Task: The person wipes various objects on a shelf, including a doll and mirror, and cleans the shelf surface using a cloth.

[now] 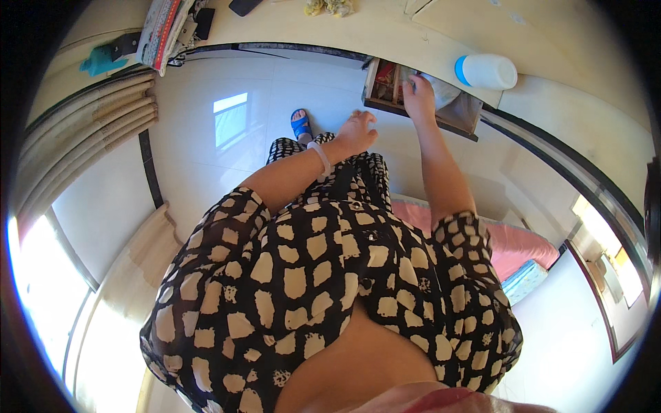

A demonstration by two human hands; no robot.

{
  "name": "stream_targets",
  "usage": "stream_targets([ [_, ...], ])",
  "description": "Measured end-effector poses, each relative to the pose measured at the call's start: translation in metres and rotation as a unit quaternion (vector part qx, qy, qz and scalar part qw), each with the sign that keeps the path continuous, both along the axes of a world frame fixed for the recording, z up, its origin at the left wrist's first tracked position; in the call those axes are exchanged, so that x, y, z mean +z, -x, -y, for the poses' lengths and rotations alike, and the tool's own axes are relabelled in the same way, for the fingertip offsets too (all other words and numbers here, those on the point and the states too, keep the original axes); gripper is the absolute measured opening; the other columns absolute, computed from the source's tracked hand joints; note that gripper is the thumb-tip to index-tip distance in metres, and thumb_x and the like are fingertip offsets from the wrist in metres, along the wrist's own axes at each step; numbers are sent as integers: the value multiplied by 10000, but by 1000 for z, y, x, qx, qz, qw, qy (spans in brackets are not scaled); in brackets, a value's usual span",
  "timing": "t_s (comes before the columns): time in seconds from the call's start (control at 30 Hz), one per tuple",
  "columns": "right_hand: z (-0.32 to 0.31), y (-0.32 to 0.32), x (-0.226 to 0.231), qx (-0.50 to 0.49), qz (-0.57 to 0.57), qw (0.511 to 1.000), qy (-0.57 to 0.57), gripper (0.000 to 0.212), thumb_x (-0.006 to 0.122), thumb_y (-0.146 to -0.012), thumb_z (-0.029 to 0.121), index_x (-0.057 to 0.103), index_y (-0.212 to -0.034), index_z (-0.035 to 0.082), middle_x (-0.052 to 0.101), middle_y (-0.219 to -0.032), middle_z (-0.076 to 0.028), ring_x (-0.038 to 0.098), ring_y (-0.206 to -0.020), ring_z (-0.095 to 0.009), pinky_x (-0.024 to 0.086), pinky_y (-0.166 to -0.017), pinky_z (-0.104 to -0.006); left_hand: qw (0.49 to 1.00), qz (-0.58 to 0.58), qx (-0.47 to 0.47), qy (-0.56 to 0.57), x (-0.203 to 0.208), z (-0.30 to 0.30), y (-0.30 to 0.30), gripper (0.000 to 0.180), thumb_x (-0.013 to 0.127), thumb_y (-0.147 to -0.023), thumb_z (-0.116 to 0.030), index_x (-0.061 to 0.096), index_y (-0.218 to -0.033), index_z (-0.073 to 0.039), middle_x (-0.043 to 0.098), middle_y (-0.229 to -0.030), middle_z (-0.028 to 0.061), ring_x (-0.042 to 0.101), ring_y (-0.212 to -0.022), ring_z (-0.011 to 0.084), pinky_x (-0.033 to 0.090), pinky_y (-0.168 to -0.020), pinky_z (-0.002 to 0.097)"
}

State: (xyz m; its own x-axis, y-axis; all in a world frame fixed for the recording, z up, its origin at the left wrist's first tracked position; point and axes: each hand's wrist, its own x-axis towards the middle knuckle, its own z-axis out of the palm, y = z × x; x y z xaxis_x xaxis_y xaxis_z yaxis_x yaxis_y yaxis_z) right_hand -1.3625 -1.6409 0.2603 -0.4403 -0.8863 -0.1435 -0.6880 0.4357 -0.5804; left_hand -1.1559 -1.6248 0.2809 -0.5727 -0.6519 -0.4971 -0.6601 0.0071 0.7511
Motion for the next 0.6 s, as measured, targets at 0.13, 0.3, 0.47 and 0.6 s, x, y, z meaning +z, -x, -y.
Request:
stream_targets([
  [0.13, -64, -8, 53, -59, 101, 987, 106, 217, 558, -886, 187, 629, -991, 11, 633, -989, -175, 604, -916, -304, 468, -814, -359, 991, -35, -25, -128, -40, -9, 21, 274, 500, -813, -197, 585, -1023, -42, 614, -981, 163, 576, -991, 322, 416, -879, 434],
  [0.3, -155, -30, 66, -267, 321, 909, 5, 232, 560, -884, 188, 644, -950, -18, 661, -888, -80, 636, -825, -159, 503, -707, -273, 992, 17, 28, -125, -26, 1, 44, 281, 513, -871, -298, 650, -853, -54, 663, -779, 97, 618, -672, 209, 477, -639, 352],
  [0.47, -193, -30, 41, -298, 330, 895, -36, 213, 575, -862, 161, 638, -945, -25, 653, -835, -70, 635, -734, -147, 505, -610, -256, 997, -2, -81, -6, -57, 25, 76, 154, 649, -726, -176, 630, -678, -31, 639, -726, 120, 618, -735, 260, 479, -669, 370],
  [0.6, -175, -32, 46, -265, 369, 891, 8, 188, 571, -861, 134, 639, -946, -19, 645, -817, -67, 625, -738, -142, 499, -613, -248, 869, 95, -364, 320, -71, 61, 89, 139, 711, -658, -162, 632, -628, -51, 626, -726, 139, 614, -737, 292, 494, -694, 393],
])
